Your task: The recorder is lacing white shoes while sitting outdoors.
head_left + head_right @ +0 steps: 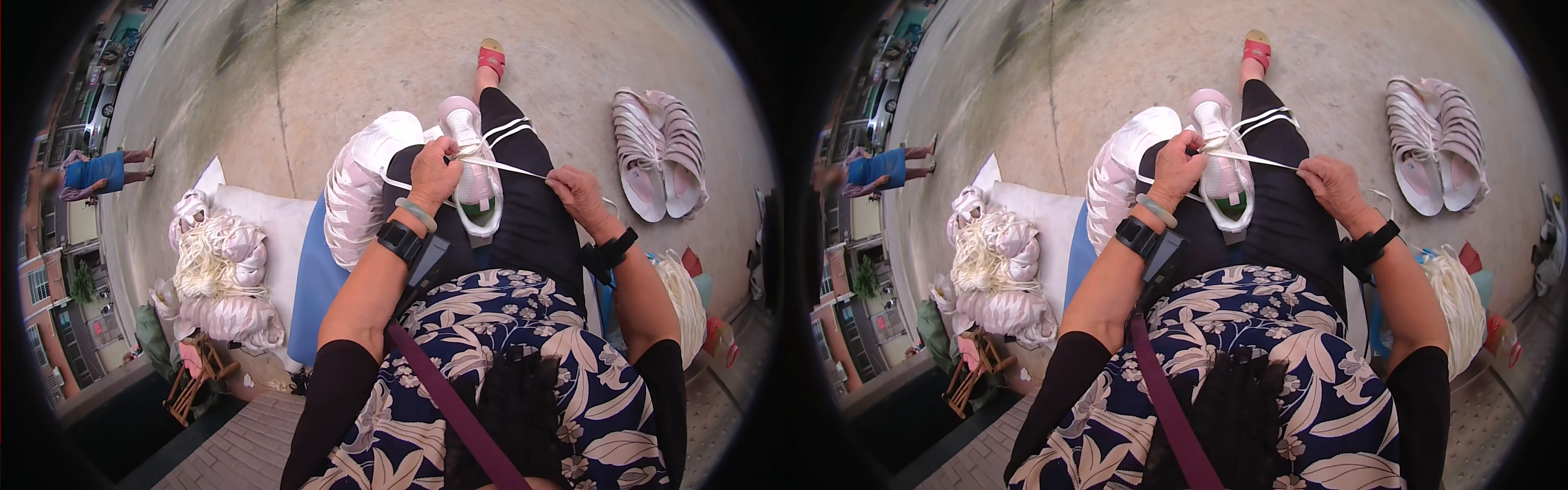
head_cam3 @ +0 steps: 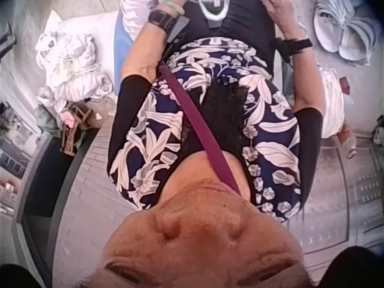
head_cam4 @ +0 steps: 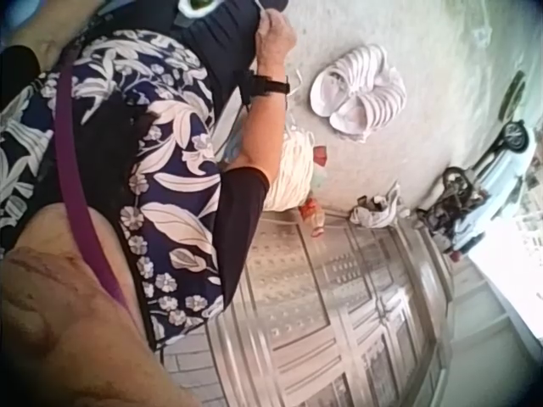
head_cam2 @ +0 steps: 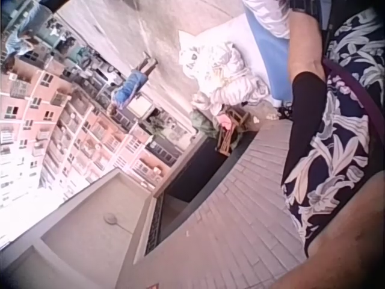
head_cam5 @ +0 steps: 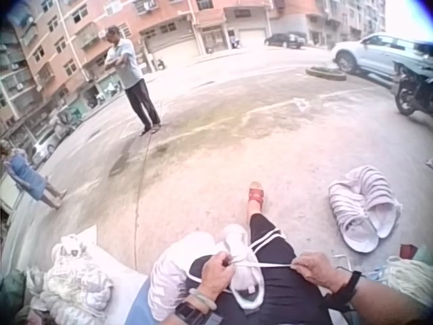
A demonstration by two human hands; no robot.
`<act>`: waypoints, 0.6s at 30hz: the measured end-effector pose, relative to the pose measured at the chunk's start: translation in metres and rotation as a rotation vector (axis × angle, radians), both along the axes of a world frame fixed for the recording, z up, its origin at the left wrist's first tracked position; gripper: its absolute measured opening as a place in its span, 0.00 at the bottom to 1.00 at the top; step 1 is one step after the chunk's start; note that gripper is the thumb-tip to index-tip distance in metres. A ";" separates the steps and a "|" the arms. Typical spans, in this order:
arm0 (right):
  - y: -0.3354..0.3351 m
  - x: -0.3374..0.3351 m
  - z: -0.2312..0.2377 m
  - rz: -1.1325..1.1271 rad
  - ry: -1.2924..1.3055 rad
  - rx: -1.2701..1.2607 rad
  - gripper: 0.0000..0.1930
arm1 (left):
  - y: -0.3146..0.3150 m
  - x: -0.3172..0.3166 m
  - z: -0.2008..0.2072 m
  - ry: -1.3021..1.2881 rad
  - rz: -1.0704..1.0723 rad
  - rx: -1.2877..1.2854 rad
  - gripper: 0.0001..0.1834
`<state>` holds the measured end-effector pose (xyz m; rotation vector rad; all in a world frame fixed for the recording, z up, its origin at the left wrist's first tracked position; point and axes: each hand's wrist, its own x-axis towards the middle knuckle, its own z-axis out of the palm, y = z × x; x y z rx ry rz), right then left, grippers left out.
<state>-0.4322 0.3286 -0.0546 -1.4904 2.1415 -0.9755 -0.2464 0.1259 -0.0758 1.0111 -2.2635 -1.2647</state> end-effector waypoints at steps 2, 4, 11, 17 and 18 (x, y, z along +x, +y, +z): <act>-0.001 0.000 0.006 0.017 0.005 0.012 0.04 | 0.001 -0.001 -0.002 0.038 0.016 -0.041 0.10; -0.003 0.005 0.013 0.075 0.039 -0.005 0.03 | 0.002 0.000 -0.001 -0.064 0.102 -0.068 0.07; -0.018 0.022 0.016 0.090 -0.067 -0.074 0.03 | 0.012 -0.009 0.001 -0.130 0.184 -0.239 0.06; -0.036 0.029 0.016 0.139 -0.063 -0.094 0.03 | 0.015 -0.011 -0.004 0.025 0.206 -0.370 0.05; -0.039 0.030 0.016 0.135 -0.056 -0.109 0.04 | 0.013 -0.010 -0.006 0.085 0.209 -0.347 0.05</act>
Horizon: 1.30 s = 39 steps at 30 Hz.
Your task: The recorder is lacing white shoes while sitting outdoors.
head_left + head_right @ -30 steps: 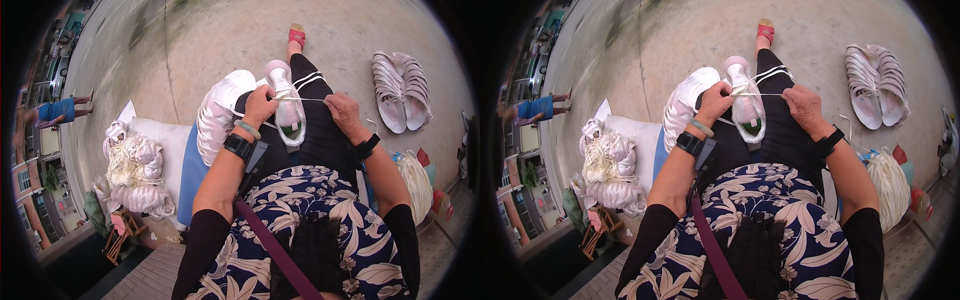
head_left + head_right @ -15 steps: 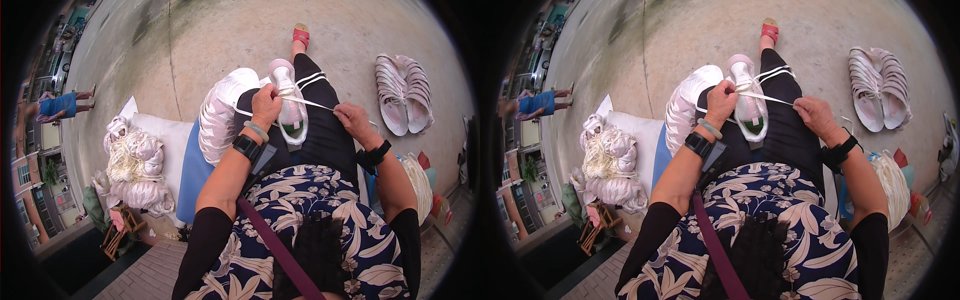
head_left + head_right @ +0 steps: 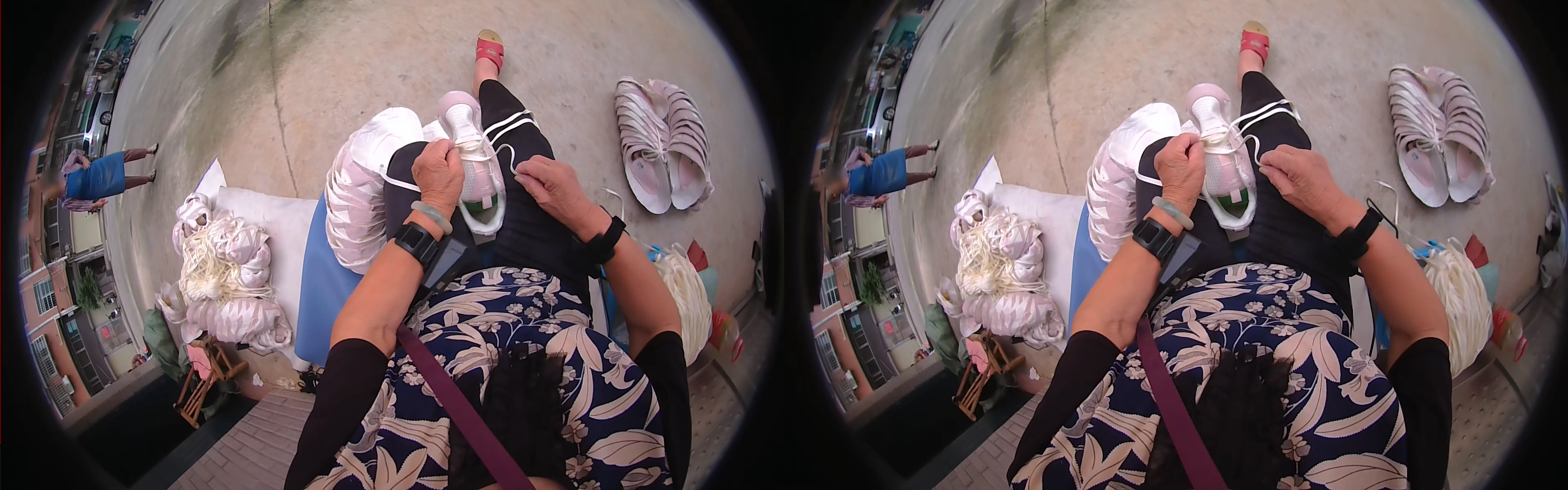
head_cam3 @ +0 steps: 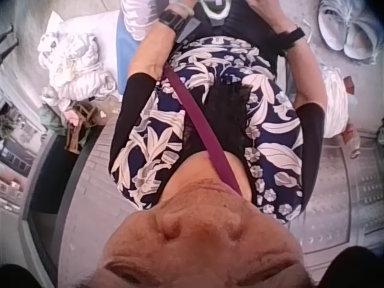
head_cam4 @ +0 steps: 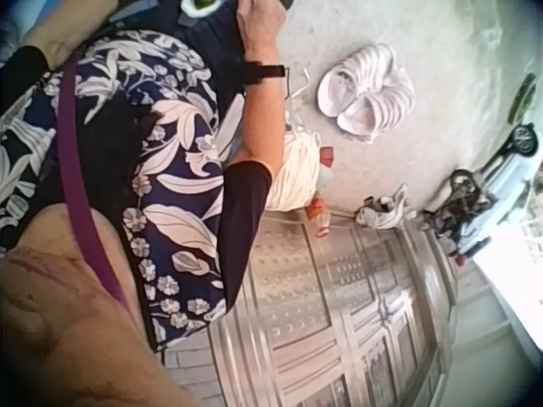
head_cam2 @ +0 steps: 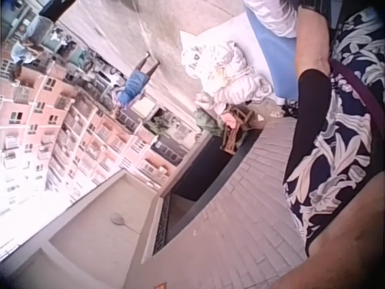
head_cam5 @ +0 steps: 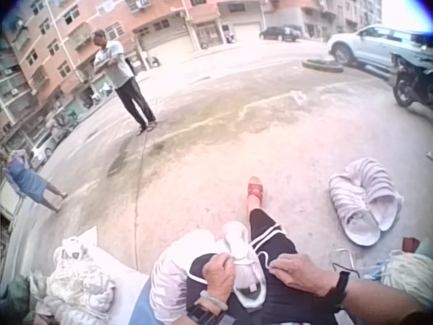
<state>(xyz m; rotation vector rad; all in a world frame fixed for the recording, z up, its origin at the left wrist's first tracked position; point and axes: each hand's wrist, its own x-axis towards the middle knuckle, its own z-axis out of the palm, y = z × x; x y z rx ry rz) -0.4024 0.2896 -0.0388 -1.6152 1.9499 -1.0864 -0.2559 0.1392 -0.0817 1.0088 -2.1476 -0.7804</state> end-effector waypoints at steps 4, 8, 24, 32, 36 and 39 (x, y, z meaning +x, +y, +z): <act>-0.013 0.001 -0.003 0.003 0.018 0.042 0.06 | -0.006 -0.005 -0.003 0.124 -0.005 0.191 0.02; -0.022 0.001 0.000 -0.007 -0.027 0.243 0.07 | -0.030 -0.010 0.013 0.076 -0.220 0.776 0.05; 0.012 -0.005 0.004 0.146 0.473 0.078 0.04 | -0.041 0.000 0.024 0.047 -0.274 0.979 0.15; 0.053 -0.020 -0.002 0.190 0.511 0.050 0.05 | -0.030 0.006 -0.002 -0.059 -0.244 0.580 0.20; 0.035 -0.009 0.011 0.179 0.205 0.169 0.10 | -0.023 0.013 0.003 -0.070 -0.178 0.570 0.19; 0.010 -0.005 0.006 -0.020 -0.158 0.356 0.11 | -0.014 0.018 0.011 -0.065 -0.175 0.537 0.18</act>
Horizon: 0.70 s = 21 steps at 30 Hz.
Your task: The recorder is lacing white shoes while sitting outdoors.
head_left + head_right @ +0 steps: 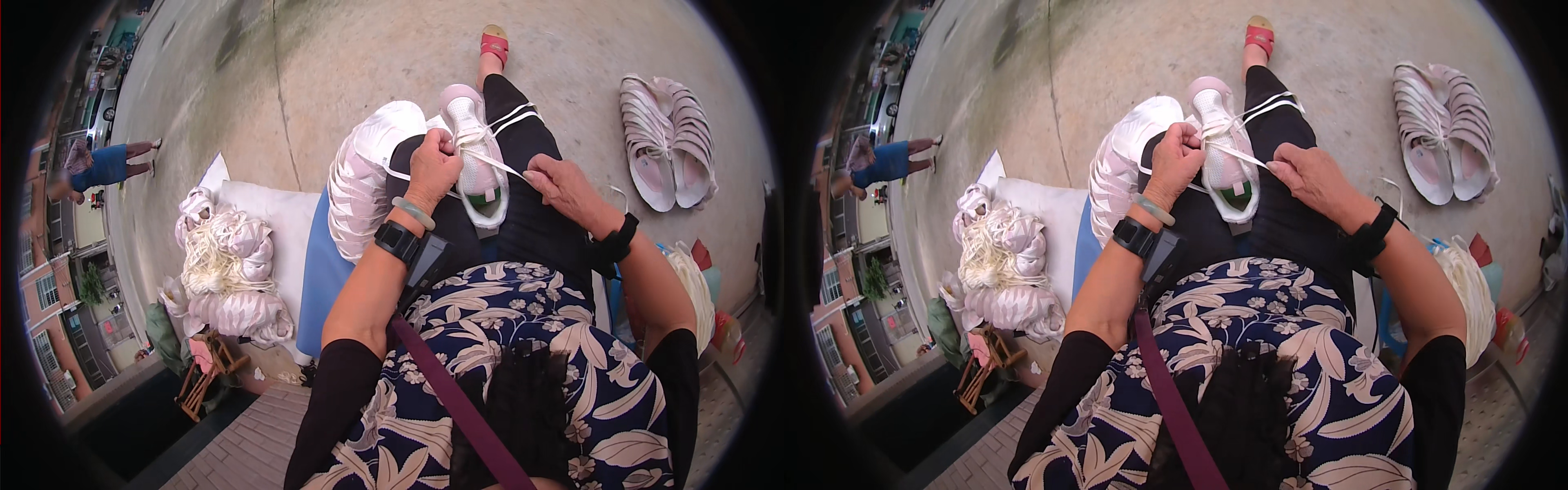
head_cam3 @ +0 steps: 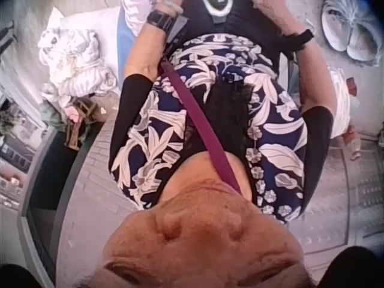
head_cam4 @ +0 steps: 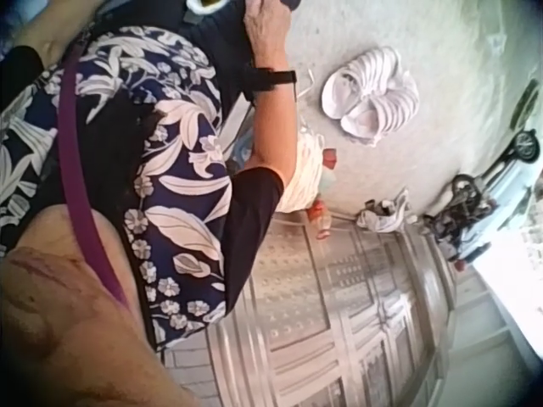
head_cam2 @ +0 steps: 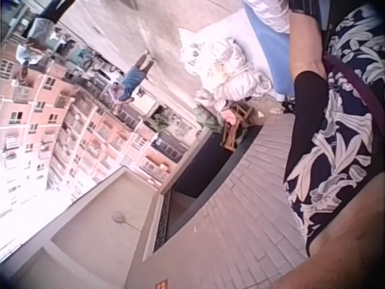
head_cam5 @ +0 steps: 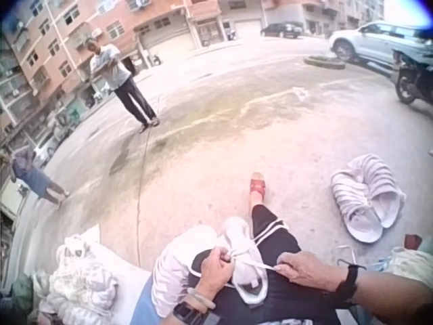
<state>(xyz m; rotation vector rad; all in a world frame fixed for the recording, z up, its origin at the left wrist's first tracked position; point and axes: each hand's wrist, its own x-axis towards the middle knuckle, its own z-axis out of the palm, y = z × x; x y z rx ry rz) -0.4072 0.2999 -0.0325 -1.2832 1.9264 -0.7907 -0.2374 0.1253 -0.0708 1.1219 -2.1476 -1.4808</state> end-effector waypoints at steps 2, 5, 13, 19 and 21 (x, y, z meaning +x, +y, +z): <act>-0.019 0.006 -0.002 -0.068 -0.225 0.040 0.12 | 0.007 0.001 0.005 -0.030 -0.024 -0.154 0.16; -0.041 0.017 -0.004 -0.159 -0.445 0.306 0.11 | 0.009 0.000 0.006 -0.023 -0.031 -0.200 0.16; -0.059 0.011 -0.019 -0.135 -0.158 0.066 0.08 | 0.016 0.002 0.012 -0.150 -0.120 -0.345 0.19; -0.054 0.011 -0.008 0.124 0.674 -0.499 0.05 | 0.014 0.004 0.008 -0.060 -0.072 -0.391 0.15; -0.039 0.007 -0.015 0.384 0.759 -0.577 0.05 | 0.013 0.005 0.006 -0.057 -0.069 -0.376 0.15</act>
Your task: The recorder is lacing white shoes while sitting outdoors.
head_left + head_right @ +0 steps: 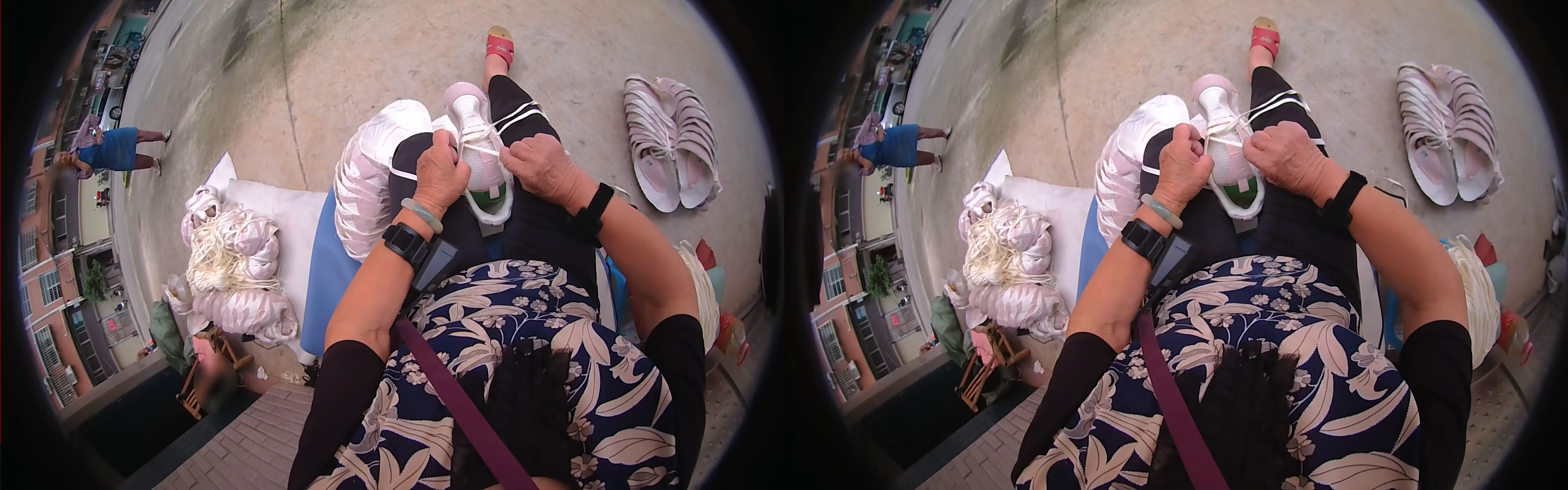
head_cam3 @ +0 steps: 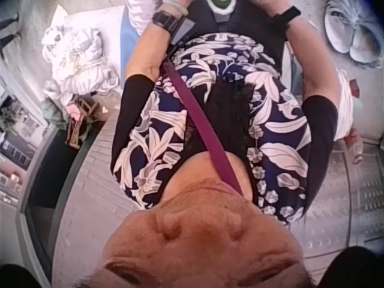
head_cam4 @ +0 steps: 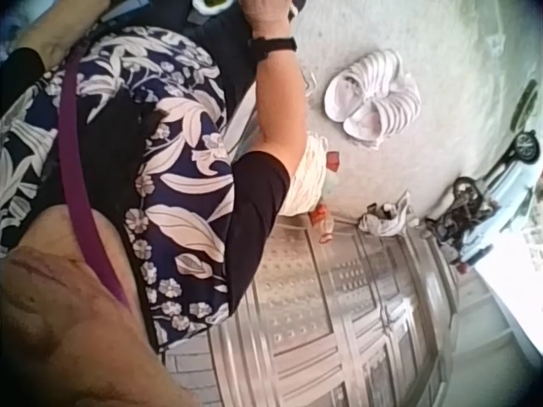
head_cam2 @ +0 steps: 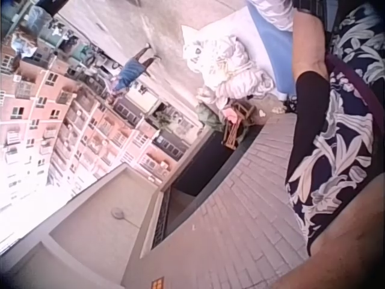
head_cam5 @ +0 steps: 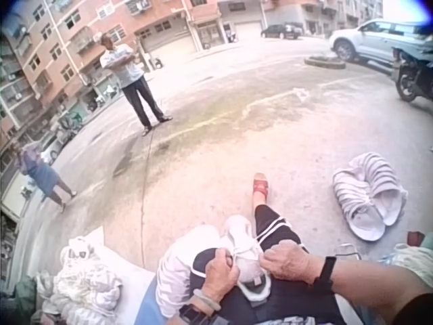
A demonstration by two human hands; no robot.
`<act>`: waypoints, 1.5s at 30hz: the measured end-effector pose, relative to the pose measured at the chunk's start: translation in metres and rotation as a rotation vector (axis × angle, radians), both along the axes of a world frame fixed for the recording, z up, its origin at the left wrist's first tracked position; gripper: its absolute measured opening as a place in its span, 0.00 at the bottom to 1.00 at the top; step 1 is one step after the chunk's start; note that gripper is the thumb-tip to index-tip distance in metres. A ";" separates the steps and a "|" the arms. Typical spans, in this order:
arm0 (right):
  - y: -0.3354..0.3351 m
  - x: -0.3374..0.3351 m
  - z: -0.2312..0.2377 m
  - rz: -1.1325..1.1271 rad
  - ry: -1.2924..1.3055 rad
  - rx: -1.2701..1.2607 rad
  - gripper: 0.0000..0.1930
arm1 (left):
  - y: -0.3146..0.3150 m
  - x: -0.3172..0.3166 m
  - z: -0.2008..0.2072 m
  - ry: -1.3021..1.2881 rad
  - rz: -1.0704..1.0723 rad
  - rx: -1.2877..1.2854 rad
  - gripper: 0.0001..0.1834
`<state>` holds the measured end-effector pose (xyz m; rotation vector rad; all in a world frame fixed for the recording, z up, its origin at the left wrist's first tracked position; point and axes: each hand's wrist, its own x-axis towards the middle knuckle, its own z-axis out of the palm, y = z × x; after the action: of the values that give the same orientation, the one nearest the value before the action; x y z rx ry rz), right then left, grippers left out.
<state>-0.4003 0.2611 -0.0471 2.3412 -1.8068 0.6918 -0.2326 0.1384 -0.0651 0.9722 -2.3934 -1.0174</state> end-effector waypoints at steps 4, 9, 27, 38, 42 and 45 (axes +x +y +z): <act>0.007 -0.005 -0.007 -0.074 0.014 0.290 0.05 | 0.001 -0.004 0.000 -0.038 -0.006 -0.019 0.13; 0.000 -0.005 0.011 -0.250 -0.279 0.477 0.15 | 0.008 -0.010 0.012 0.013 -0.028 -0.114 0.07; -0.020 0.014 -0.028 -0.397 -0.455 0.429 0.13 | 0.020 -0.042 0.007 -0.216 -0.020 -0.260 0.06; -0.025 0.005 -0.019 -0.395 -0.673 0.556 0.10 | 0.022 -0.050 -0.009 -0.164 -0.049 -0.420 0.08; -0.020 0.011 -0.016 -0.428 -0.778 0.522 0.12 | 0.019 -0.043 -0.003 -0.113 -0.106 -0.413 0.07; -0.016 0.010 -0.015 -0.434 -0.875 0.525 0.15 | 0.017 -0.028 0.014 -0.059 -0.163 -0.439 0.06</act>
<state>-0.3906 0.2454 -0.0622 1.8515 -3.0475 1.4551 -0.2611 0.1557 -0.0512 0.6647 -2.6193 -0.4781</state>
